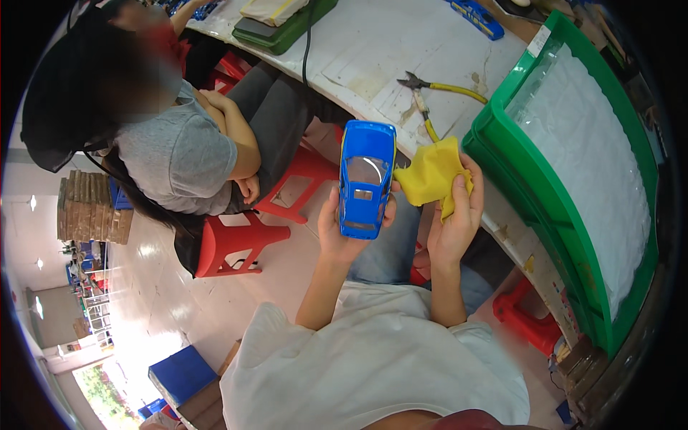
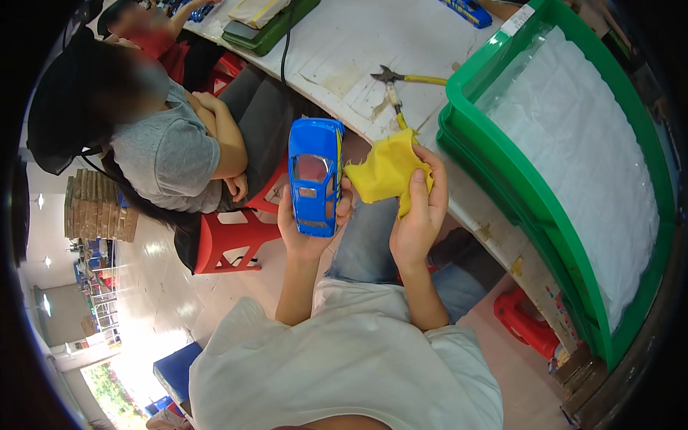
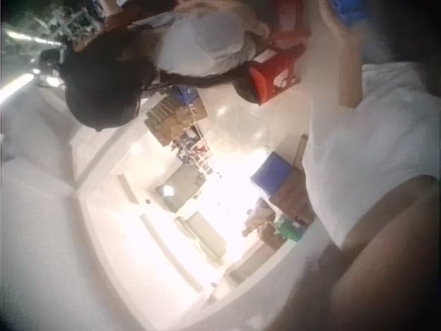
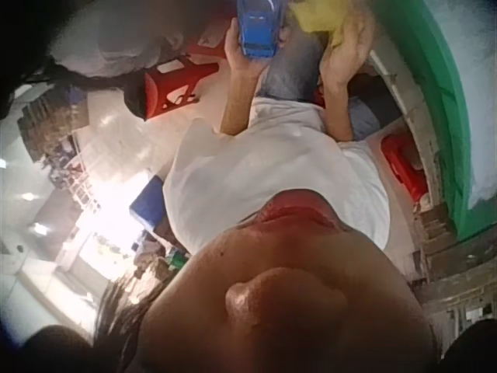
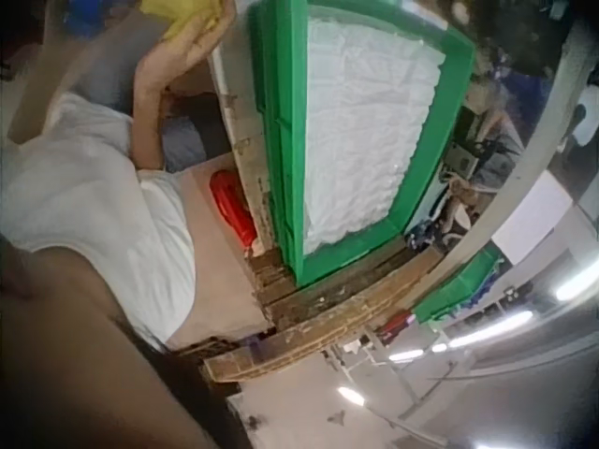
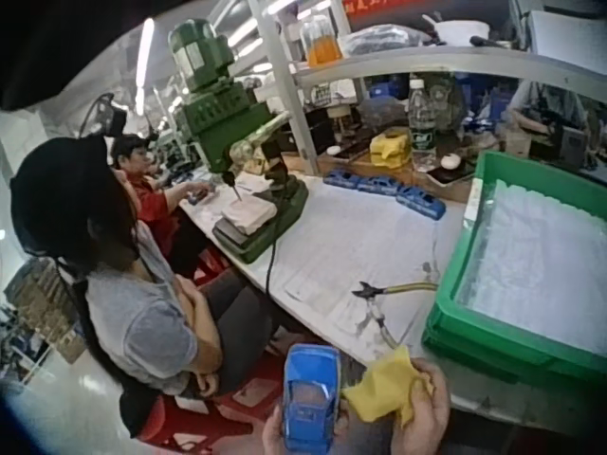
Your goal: The recorder cleans, inspects, and organizes blue toy car shells using a cloth and a brush at a factory workbench.
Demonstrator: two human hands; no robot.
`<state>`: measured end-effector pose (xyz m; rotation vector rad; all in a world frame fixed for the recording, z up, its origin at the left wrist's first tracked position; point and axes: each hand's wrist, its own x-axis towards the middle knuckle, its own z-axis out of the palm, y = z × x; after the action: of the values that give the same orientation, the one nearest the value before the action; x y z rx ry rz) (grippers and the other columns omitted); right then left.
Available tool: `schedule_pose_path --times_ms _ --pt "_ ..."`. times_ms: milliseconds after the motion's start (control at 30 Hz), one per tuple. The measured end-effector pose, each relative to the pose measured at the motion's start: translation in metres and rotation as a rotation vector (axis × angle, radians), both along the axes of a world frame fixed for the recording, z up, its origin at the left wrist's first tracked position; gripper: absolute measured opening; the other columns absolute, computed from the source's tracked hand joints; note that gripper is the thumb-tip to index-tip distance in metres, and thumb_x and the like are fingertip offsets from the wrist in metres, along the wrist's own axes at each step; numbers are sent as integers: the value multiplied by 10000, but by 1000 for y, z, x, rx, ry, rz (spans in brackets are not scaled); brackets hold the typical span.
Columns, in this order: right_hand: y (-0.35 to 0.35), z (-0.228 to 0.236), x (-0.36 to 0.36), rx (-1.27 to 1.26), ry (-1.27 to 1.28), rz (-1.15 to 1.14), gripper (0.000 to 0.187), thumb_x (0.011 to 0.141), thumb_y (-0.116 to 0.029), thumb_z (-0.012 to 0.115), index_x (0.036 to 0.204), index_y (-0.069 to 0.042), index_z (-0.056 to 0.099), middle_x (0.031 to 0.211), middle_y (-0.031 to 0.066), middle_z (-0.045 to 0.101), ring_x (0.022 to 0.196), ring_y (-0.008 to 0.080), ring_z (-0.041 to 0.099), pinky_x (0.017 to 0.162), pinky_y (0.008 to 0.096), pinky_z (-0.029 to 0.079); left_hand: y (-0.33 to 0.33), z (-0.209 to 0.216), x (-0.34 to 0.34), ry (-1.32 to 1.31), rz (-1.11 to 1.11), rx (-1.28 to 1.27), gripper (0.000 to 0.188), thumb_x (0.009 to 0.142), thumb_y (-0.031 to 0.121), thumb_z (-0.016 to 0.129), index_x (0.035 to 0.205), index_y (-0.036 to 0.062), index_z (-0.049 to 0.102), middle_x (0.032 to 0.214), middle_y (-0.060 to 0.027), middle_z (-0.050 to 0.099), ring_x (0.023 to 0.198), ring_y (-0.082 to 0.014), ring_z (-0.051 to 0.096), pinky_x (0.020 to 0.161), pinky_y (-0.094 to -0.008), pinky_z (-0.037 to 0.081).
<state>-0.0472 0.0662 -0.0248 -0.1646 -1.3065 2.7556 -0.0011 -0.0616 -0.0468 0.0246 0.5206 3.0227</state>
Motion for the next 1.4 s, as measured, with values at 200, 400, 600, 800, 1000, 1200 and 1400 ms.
schedule_pose_path --times_ms 200,400,600,800,1000,1200,1400 --pt "2 4 11 226 192 -177 292 911 -128 358 1122 56 442 1099 132 492 1010 185 489 884 276 366 4 3 -2 21 21 -8 632 852 488 356 1260 7 312 1162 -225 451 808 -241 512 641 -314 434" --pt "1 3 18 596 508 -348 293 907 -112 353 1131 56 439 1116 166 489 1028 237 507 872 300 402 8 11 -2 -25 16 44 618 860 467 351 1276 13 296 1163 -225 449 841 -259 520 678 -331 448" --pt "-8 14 16 789 841 65 279 775 7 421 1010 42 569 1111 211 533 1070 347 503 922 403 369 11 9 11 -114 140 40 481 903 380 318 1246 46 362 1195 -124 471 1050 -236 498 904 -380 379" --pt "-7 -6 32 869 1052 266 254 717 31 492 944 0 601 1030 121 584 1094 290 500 945 432 350 2 20 -9 -81 62 89 616 876 477 340 1250 -13 329 1170 -173 452 938 -227 497 769 -313 447" --pt "-4 -24 39 778 1059 312 209 669 53 514 850 6 606 956 136 592 1029 299 540 906 433 402 -1 21 -16 -5 136 42 602 889 448 327 1256 -30 308 1182 -196 436 913 -241 506 741 -306 453" --pt "-5 -34 36 660 962 212 122 657 37 520 757 12 584 826 146 572 847 318 585 774 419 465 -3 16 -21 39 118 -31 585 897 434 310 1255 -29 314 1193 -198 430 902 -240 509 765 -324 435" --pt "2 -35 34 661 782 66 84 691 19 490 749 -6 545 680 127 502 593 266 490 570 336 416 -5 13 -23 42 97 71 551 906 404 305 1269 -11 312 1208 -195 421 948 -255 488 811 -341 399"
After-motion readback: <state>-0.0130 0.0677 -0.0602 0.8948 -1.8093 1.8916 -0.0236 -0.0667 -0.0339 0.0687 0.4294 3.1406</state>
